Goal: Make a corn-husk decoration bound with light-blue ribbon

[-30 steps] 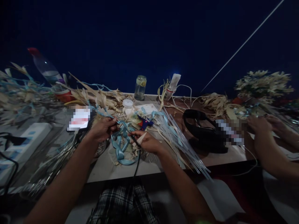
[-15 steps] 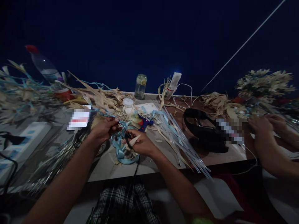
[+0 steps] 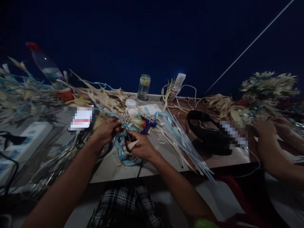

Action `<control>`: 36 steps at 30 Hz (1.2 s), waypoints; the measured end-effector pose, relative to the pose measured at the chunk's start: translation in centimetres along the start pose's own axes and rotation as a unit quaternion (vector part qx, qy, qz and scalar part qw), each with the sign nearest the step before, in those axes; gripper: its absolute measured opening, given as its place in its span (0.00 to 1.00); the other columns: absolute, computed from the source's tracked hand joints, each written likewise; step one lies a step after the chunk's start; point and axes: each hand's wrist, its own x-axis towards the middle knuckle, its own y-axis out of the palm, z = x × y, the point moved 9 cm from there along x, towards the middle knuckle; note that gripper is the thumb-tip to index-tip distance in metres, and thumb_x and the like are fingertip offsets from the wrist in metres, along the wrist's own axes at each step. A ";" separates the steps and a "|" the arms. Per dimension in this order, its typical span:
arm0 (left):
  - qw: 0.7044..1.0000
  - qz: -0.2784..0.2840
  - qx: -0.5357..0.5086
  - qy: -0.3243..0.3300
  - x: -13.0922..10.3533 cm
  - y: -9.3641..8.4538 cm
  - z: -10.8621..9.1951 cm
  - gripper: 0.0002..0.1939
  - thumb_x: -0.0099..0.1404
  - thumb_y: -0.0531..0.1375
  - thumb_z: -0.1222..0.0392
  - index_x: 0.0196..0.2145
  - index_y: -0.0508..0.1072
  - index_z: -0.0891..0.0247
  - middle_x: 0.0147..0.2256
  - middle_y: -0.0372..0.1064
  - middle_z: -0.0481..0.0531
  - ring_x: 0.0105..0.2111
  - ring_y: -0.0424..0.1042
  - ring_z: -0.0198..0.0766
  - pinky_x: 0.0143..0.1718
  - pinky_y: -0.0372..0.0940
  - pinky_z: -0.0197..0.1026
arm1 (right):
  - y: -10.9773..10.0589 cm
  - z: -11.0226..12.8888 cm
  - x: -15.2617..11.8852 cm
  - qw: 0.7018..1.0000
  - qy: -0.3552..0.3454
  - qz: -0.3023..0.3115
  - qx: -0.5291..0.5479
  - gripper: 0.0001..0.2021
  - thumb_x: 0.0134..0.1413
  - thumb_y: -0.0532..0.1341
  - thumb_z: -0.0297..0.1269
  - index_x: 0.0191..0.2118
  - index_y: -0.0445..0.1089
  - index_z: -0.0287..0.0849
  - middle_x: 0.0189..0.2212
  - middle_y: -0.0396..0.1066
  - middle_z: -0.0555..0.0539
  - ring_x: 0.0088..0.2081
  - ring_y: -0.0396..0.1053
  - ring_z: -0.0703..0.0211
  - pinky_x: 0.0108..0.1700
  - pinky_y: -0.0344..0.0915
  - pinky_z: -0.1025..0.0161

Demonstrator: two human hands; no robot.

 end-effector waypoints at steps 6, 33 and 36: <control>1.000 -0.013 0.015 -0.008 0.1 -0.3 0.3 0.10 0.49 0.63 0.63 0.20 0.63 0.66 0.13 0.55 0.41 0.13 0.54 0.23 0.16 0.51 0.27 | 0.3 0.3 -0.1 1.000 0.020 0.010 0.014 0.18 0.45 0.60 0.39 0.44 0.66 0.39 0.24 0.62 0.52 0.24 0.56 0.68 0.25 0.54 0.70; 0.999 -0.003 0.038 -0.006 -0.3 0.7 0.1 0.14 0.50 0.63 0.61 0.19 0.60 0.66 0.13 0.54 0.41 0.14 0.53 0.22 0.16 0.46 0.27 | 1.7 0.0 -0.3 0.985 0.048 -0.001 0.165 0.12 0.42 0.61 0.38 0.35 0.64 0.39 0.21 0.60 0.54 0.21 0.55 0.69 0.22 0.54 0.70; 0.999 -0.009 0.043 -0.001 -0.1 0.4 0.3 0.14 0.48 0.64 0.60 0.20 0.61 0.66 0.13 0.55 0.41 0.13 0.53 0.22 0.16 0.46 0.27 | 1.3 0.2 -0.1 0.990 0.034 -0.018 0.133 0.11 0.42 0.62 0.39 0.33 0.65 0.39 0.21 0.59 0.54 0.21 0.54 0.70 0.22 0.53 0.71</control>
